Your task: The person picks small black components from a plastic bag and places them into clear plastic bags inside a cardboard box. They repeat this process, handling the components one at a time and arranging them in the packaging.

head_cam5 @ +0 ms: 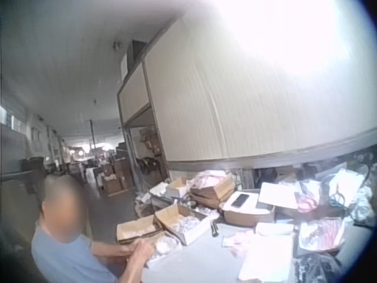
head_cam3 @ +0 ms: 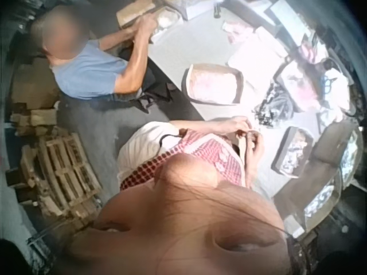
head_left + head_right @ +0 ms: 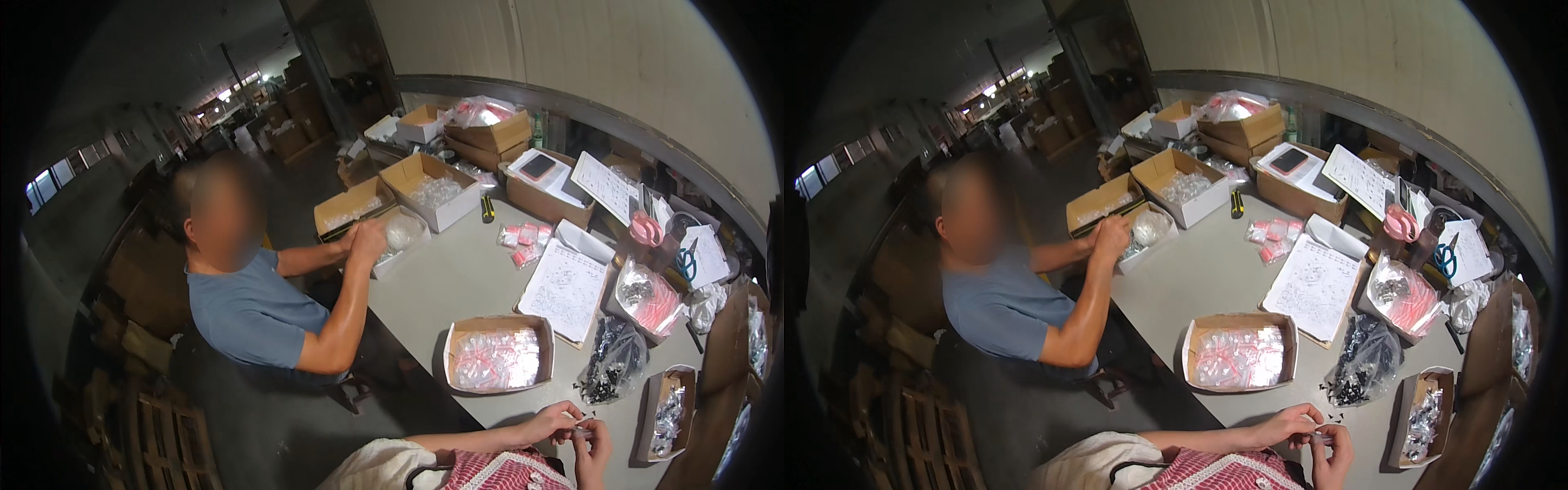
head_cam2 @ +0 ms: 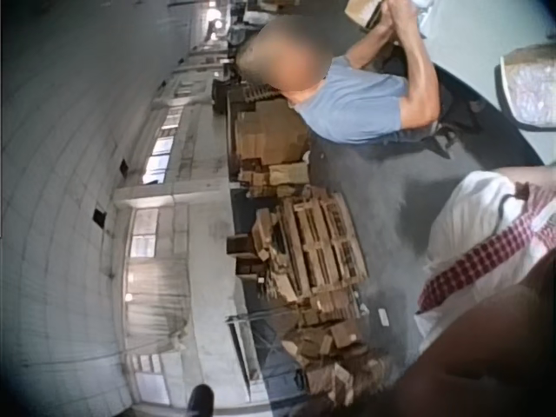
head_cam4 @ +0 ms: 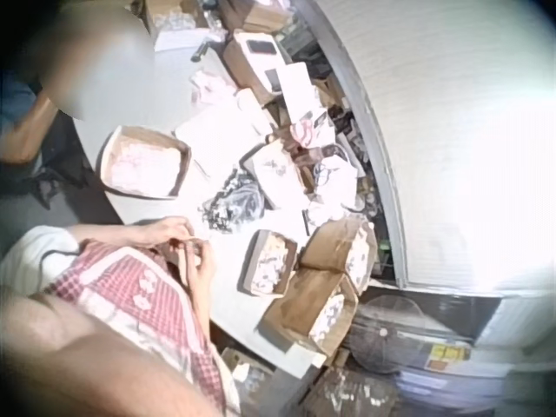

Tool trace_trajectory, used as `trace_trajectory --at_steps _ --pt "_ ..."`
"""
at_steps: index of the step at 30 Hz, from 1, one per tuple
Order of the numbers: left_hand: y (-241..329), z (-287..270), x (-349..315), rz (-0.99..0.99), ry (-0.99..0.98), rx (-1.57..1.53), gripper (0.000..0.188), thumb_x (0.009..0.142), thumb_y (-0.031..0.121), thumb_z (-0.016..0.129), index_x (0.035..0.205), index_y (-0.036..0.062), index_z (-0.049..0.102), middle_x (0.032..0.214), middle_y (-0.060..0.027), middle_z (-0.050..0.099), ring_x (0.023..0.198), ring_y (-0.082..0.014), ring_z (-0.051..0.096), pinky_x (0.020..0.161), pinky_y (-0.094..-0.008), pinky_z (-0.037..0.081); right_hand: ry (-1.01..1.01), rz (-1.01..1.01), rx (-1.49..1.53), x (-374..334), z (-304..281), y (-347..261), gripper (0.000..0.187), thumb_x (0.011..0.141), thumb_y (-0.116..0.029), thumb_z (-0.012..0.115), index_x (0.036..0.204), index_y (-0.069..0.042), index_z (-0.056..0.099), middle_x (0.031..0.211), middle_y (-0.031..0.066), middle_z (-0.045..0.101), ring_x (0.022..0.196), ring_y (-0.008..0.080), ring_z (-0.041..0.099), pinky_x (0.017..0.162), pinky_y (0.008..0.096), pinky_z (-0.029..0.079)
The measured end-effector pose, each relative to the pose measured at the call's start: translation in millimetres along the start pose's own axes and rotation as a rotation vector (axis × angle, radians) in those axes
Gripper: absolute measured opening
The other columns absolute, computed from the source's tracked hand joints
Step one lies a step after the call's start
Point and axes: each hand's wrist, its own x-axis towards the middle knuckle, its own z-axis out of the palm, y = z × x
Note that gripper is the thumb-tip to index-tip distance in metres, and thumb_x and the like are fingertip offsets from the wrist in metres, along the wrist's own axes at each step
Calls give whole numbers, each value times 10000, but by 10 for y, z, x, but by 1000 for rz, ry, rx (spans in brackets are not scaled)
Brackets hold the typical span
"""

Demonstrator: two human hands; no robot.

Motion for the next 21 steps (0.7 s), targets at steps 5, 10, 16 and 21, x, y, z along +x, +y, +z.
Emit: trace_trajectory --at_steps 5,10,16,21 --pt "-355 -84 209 155 -2 86 205 1003 167 528 1158 51 598 887 -17 632 727 -88 596 608 -231 489 155 10 328 80 109 467 123 1007 -75 620 918 -19 557 813 53 616 621 91 565 569 249 512" --pt "-164 -78 124 183 -96 196 171 898 108 663 1038 19 624 883 -2 650 721 -70 576 600 -236 489 148 105 473 119 89 332 140 1012 -92 630 928 -2 563 788 31 591 616 87 568 548 247 503" --pt "153 51 -47 151 42 451 159 861 162 670 909 22 612 765 -27 643 703 -97 581 600 -307 481 22 137 487 65 81 379 159 1022 -162 629 1043 -11 586 870 50 653 641 108 598 602 263 521" --pt "-55 -6 22 433 173 817 166 768 160 689 862 47 611 794 -120 675 772 -330 660 712 -414 504 29 67 382 53 216 585 161 974 -87 664 1093 -16 582 853 24 615 712 102 596 652 254 522"
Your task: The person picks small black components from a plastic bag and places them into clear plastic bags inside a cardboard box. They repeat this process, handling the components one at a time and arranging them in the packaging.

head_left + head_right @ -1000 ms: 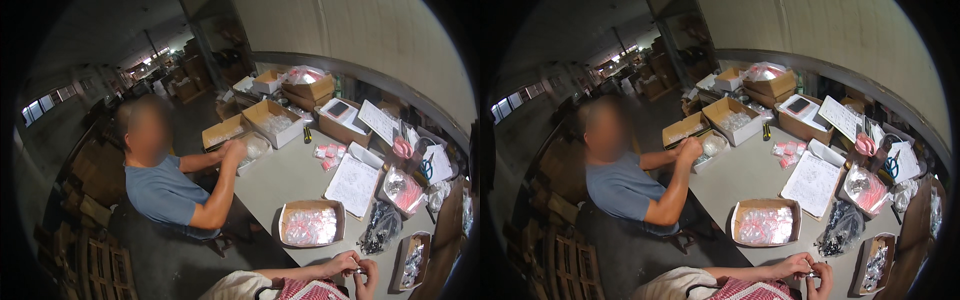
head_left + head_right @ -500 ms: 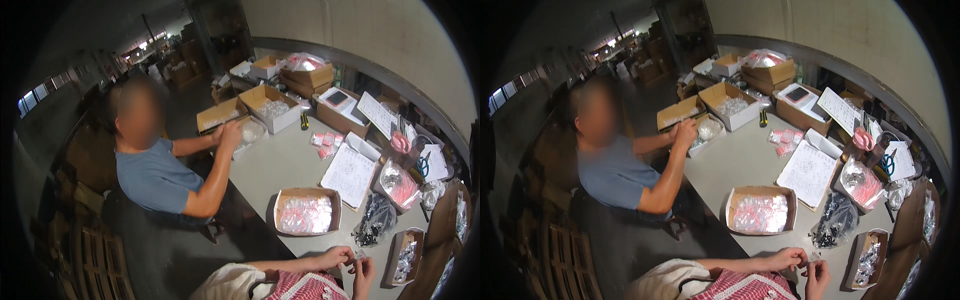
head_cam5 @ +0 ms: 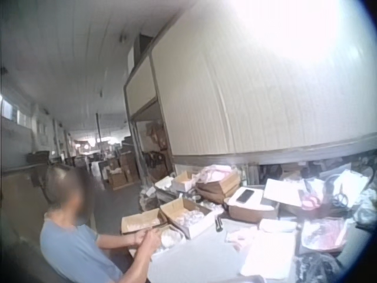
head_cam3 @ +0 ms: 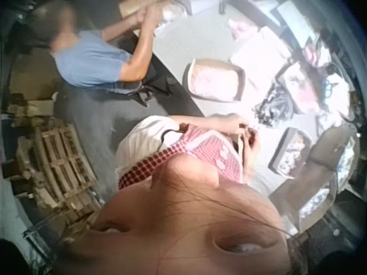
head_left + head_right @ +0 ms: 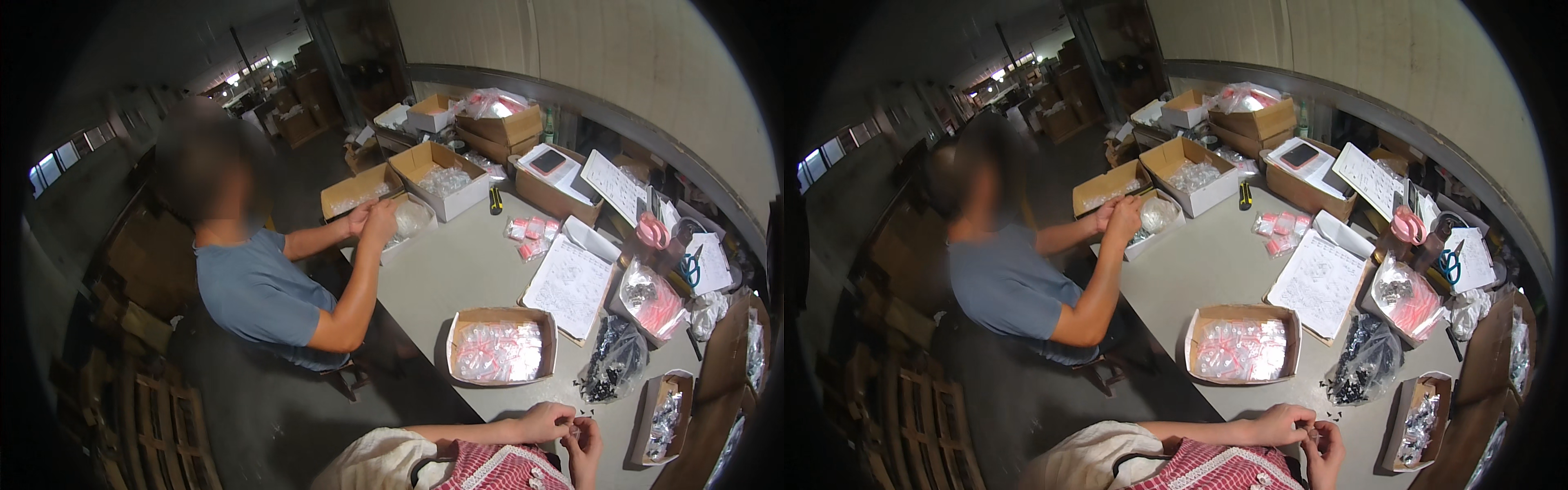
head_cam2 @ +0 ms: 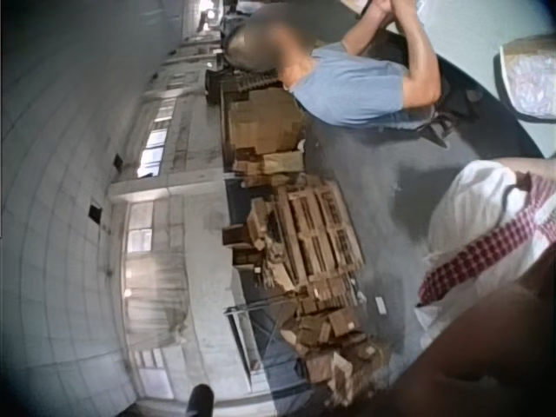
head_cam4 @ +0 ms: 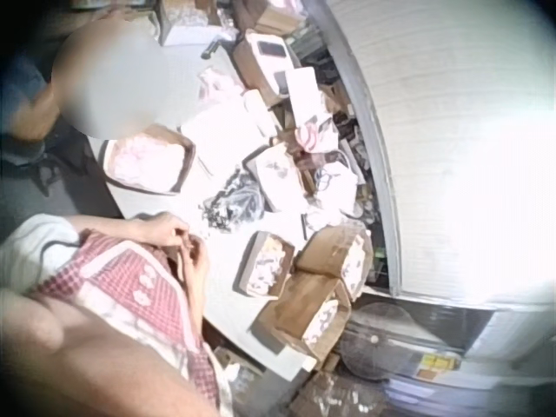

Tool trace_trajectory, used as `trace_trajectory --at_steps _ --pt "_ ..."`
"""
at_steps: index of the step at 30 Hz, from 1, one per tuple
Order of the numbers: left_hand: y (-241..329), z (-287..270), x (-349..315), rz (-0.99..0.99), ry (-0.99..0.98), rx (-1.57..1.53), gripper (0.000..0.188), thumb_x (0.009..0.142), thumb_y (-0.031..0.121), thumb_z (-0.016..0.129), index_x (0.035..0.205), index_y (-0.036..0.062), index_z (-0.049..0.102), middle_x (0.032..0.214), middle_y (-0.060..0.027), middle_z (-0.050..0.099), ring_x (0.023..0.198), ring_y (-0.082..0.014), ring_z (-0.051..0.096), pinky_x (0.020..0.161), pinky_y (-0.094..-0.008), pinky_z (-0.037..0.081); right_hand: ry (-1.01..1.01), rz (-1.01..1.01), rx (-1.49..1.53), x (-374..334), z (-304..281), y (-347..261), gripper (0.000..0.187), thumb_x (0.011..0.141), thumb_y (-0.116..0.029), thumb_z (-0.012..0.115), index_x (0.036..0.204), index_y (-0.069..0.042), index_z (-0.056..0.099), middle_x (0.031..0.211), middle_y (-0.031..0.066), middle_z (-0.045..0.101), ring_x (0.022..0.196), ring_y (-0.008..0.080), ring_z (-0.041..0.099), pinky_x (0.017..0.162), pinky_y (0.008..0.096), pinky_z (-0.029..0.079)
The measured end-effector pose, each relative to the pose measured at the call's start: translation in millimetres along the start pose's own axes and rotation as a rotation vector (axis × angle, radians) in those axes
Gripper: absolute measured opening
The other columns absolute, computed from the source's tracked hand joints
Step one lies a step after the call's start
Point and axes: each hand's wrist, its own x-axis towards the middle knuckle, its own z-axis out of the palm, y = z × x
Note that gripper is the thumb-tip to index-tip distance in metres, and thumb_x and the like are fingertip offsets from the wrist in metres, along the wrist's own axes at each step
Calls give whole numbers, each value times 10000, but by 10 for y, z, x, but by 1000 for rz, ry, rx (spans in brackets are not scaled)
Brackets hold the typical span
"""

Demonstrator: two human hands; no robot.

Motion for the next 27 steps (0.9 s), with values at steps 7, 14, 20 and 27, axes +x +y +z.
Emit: trace_trajectory --at_steps 7,14,20,27 --pt "21 57 4 23 27 -99 172 887 178 696 912 25 621 793 -91 680 743 -203 667 695 -352 526 78 82 52 -121 -89 -307 156 997 -126 675 1052 16 645 871 37 641 761 137 599 714 296 506" --pt "326 -108 -7 -154 -124 -257 112 941 112 670 978 31 602 825 -11 663 763 -70 650 633 -239 525 112 72 96 -59 -5 -225 140 940 -111 734 994 -6 658 835 9 647 773 80 597 683 248 491" --pt "416 -88 27 -371 -138 -629 109 960 57 641 1036 -20 634 901 -62 683 751 -108 634 688 -249 520 36 279 404 -24 -152 -591 189 1011 -208 624 998 -25 668 839 29 669 691 102 642 580 233 483" --pt "529 -103 -78 -340 -161 -740 140 961 63 650 1056 -40 638 948 -69 682 813 -112 610 759 -250 490 76 306 656 -241 -141 -680 215 1017 -169 612 1057 30 681 906 59 698 777 113 661 679 247 542"
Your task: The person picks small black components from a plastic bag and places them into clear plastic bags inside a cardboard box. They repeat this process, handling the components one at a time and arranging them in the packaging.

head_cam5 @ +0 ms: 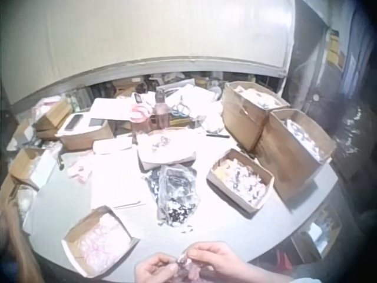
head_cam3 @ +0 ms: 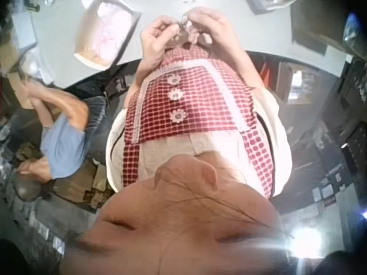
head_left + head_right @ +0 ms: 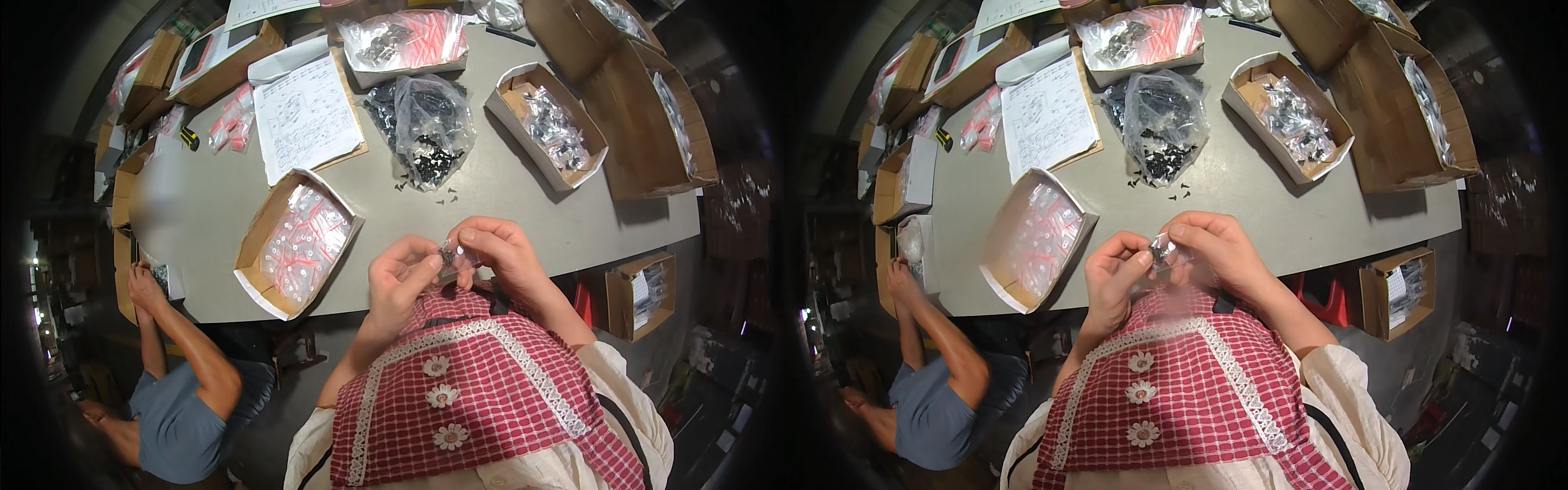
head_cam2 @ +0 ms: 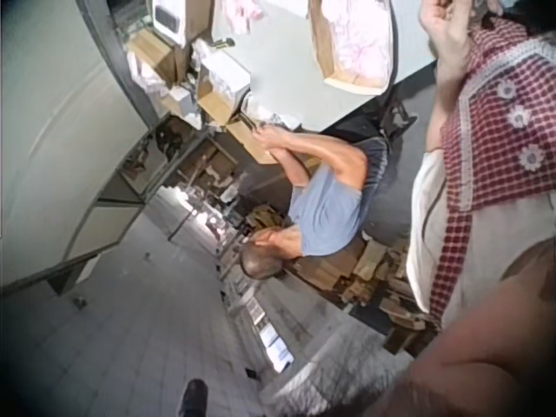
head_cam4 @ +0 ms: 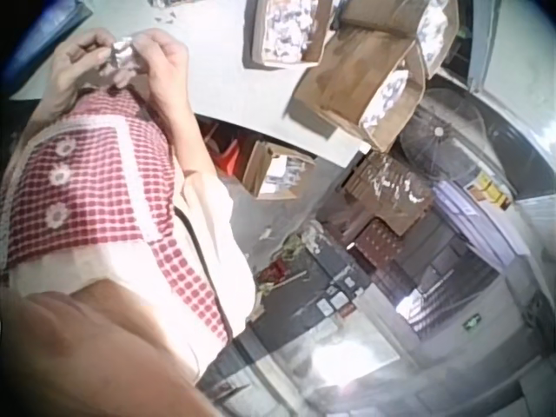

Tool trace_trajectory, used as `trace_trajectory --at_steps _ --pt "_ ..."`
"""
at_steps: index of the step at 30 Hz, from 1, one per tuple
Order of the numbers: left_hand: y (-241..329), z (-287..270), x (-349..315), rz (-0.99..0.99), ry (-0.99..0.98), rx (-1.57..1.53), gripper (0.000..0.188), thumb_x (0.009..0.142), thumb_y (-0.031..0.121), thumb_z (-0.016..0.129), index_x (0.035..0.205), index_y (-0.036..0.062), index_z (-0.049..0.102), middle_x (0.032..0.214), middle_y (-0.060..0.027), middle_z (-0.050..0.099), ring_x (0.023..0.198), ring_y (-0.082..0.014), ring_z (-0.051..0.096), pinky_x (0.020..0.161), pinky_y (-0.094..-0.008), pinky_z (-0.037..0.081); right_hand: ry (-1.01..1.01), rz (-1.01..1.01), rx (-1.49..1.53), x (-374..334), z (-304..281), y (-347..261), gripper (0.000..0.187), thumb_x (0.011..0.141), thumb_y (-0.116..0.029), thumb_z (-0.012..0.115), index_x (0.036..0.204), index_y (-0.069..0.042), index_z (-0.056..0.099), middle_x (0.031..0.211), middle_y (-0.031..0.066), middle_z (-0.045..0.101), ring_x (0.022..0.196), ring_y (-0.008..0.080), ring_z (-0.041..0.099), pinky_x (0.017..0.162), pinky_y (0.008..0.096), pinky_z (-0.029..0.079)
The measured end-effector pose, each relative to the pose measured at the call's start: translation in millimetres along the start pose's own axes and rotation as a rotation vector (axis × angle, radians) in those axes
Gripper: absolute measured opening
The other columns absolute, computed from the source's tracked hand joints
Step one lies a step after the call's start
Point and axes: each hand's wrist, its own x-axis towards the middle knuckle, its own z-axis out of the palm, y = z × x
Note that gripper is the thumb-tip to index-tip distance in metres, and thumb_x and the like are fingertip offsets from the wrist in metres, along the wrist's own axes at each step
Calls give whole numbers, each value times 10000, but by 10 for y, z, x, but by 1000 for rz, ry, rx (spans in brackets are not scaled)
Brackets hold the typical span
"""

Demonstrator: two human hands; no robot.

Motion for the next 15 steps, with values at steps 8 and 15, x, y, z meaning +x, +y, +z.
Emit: trace_trajectory --at_steps 8,15 --pt "22 -34 26 2 43 5 144 963 26 643 1084 -53 650 955 -72 686 808 -108 618 744 -243 495 -57 -139 -269 -43 55 -79 271 932 -151 729 1144 -2 649 947 17 674 780 91 633 717 254 521" --pt "-4 -83 63 -44 72 68 170 983 55 640 1125 -36 665 969 -66 705 773 -90 627 700 -225 509 115 -184 -615 63 82 24 192 886 -157 741 1026 -41 680 763 -5 627 710 54 550 637 253 462"
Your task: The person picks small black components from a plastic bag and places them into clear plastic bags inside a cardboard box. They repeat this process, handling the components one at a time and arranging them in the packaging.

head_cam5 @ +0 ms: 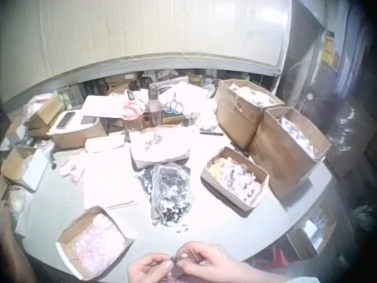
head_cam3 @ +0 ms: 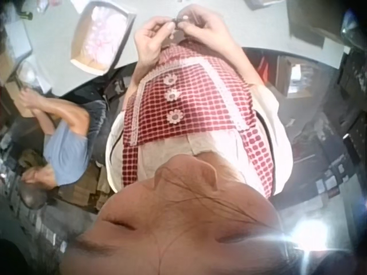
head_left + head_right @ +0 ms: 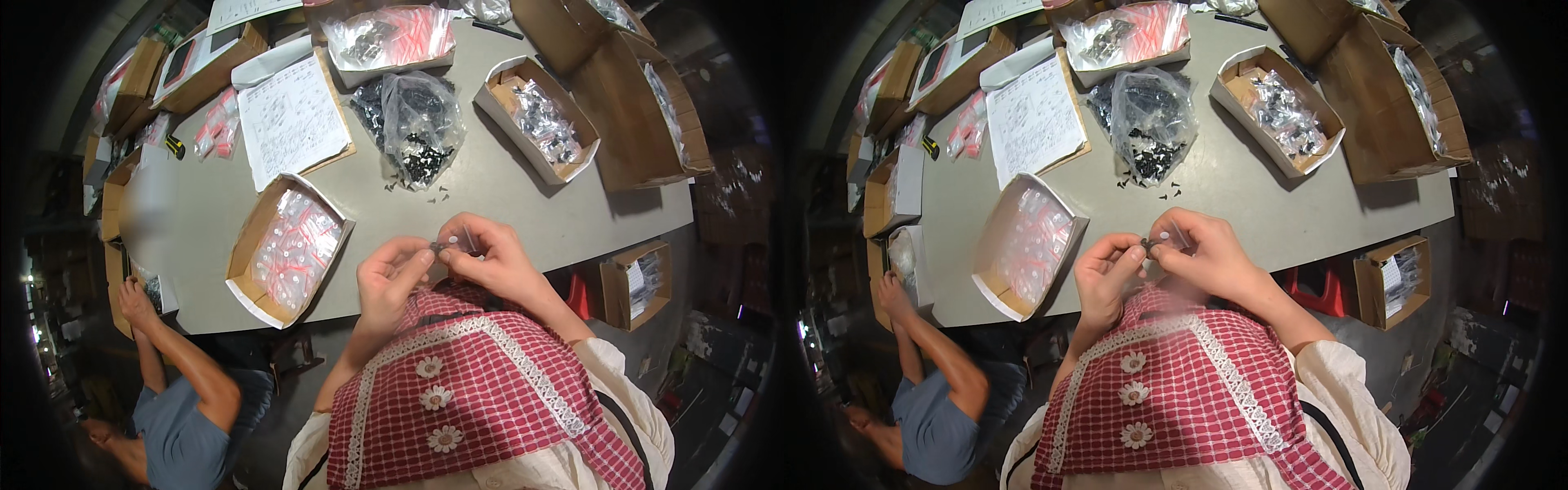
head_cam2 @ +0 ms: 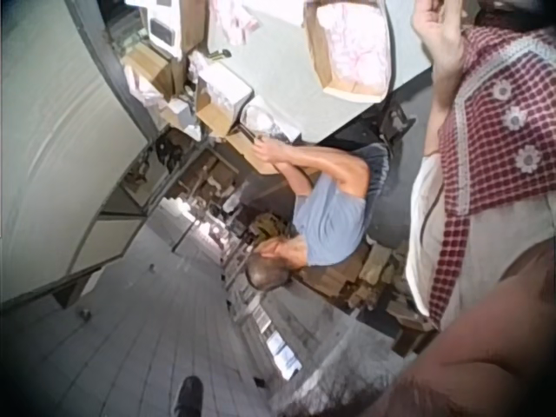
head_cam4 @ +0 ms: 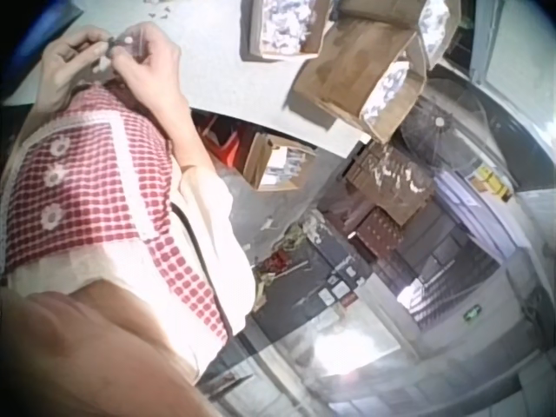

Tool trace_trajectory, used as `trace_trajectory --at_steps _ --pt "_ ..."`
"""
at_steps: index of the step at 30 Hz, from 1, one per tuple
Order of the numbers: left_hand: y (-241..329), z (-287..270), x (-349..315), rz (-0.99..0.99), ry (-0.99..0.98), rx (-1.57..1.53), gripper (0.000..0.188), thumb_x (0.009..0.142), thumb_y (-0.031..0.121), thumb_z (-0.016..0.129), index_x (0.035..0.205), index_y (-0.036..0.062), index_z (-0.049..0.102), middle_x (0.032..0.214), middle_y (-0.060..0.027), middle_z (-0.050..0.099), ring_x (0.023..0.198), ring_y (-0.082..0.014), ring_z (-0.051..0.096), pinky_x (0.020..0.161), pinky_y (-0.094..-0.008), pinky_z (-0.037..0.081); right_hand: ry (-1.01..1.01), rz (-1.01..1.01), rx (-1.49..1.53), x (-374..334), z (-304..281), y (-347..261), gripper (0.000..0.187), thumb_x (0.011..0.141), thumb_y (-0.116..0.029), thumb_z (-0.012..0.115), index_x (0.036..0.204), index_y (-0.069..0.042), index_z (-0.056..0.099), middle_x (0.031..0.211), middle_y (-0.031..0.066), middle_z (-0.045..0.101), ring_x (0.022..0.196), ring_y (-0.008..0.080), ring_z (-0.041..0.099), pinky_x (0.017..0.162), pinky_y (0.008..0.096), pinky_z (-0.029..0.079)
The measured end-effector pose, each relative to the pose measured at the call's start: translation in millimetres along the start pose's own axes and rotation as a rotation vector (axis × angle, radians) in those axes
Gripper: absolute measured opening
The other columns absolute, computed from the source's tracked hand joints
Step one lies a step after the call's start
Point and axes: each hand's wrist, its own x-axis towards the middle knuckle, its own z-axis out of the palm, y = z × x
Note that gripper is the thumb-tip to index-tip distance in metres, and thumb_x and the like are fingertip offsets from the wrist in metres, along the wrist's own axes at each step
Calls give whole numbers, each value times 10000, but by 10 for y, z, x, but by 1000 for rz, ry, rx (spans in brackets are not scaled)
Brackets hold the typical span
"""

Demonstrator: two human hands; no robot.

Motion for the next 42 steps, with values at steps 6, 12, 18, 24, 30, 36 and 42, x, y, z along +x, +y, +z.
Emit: trace_trajectory --at_steps 6,12,18,24,30,36,42 --pt "78 -338 271 350 341 339 409 1023 140 617 1404 44 502 1152 -102 690 851 -124 655 653 -254 551 394 -231 432 272 -559 174 236 937 -111 670 1141 -18 597 853 39 645 739 123 648 666 291 531" --pt "45 -1282 547 379 666 1354 517 874 196 763 1258 -62 533 1249 -259 600 1051 -378 618 848 -455 514 291 103 505 322 -409 647 376 946 -126 685 1277 18 578 1002 60 665 801 130 642 731 266 518" --pt "119 -1478 467 136 596 1155 241 896 241 698 921 2 714 776 -184 705 727 -359 679 691 -441 513 68 153 411 266 -78 514 195 966 -108 664 1135 -11 649 949 41 664 825 124 645 788 263 519" --pt "-29 -1763 354 234 608 766 257 988 218 627 1045 -7 738 719 -74 680 629 -127 575 614 -321 467 -20 -25 133 427 -28 679 327 971 -127 642 1271 -10 587 1137 71 658 895 132 656 777 270 528" --pt "301 -1026 130 211 479 73 295 1043 208 590 1099 -46 728 1014 -58 731 780 -73 602 670 -225 468 -168 -262 -194 691 423 206 454 954 -234 698 1331 -26 556 1261 162 612 958 217 681 829 349 565" --pt "222 -840 117 261 365 17 268 1029 198 627 1108 -37 729 1043 -82 748 799 -75 632 676 -201 459 -256 -228 -37 1013 769 13 438 918 -238 751 1242 12 593 1095 127 658 831 165 665 737 301 549" --pt "147 -886 135 239 440 174 208 1007 145 651 1101 -26 723 1018 -72 741 849 -106 664 730 -232 502 -220 -193 19 1180 794 223 148 960 -123 685 1033 2 652 900 58 696 821 97 656 709 258 519"
